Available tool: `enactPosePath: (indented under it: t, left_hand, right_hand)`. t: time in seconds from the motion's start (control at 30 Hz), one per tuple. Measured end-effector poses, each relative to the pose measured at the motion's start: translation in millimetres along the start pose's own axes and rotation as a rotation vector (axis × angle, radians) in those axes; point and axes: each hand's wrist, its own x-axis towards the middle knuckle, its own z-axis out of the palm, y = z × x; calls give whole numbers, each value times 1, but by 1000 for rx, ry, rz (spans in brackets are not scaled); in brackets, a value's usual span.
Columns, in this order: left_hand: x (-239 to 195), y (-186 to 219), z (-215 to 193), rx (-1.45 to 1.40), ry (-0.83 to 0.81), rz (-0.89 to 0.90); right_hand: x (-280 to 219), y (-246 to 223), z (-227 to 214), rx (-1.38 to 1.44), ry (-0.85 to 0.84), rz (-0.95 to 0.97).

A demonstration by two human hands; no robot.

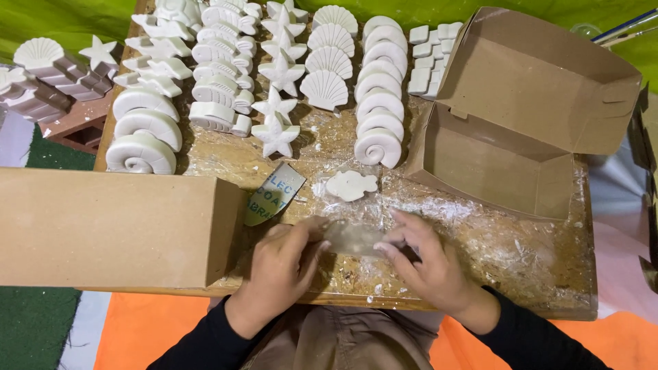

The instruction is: The person assembles a cardboard box, then picks a white decorative item and smooths its edges with a small metal tool. After inspecting the item, they place it into a clear plastic bag and put the bagged item into the box.

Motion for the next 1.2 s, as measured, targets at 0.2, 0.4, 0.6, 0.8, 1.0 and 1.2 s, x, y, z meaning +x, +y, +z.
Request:
enactPosePath:
  t: [0.2, 0.4, 0.6, 0.8, 1.0, 1.2]
  left_hand:
    - [-2, 1, 3, 35, 16, -51]
    - [-3, 3, 1, 73, -3, -37]
    - [0, 7, -4, 13, -36, -71]
    - [8, 10, -9, 76, -18, 39]
    - [13, 9, -6, 233, 87, 192]
    - [27, 17, -2, 259, 62, 200]
  right_hand:
    - [27, -11, -7, -466, 0, -80]
    - [30, -6, -6, -538, -71, -158]
    - [30, -15, -3, -636, -156, -79]
    - [39, -35, -6, -784, -143, -146]
    - [42, -40, -6, -751, -131, -168]
    - [29, -7, -6, -494, -188, -6]
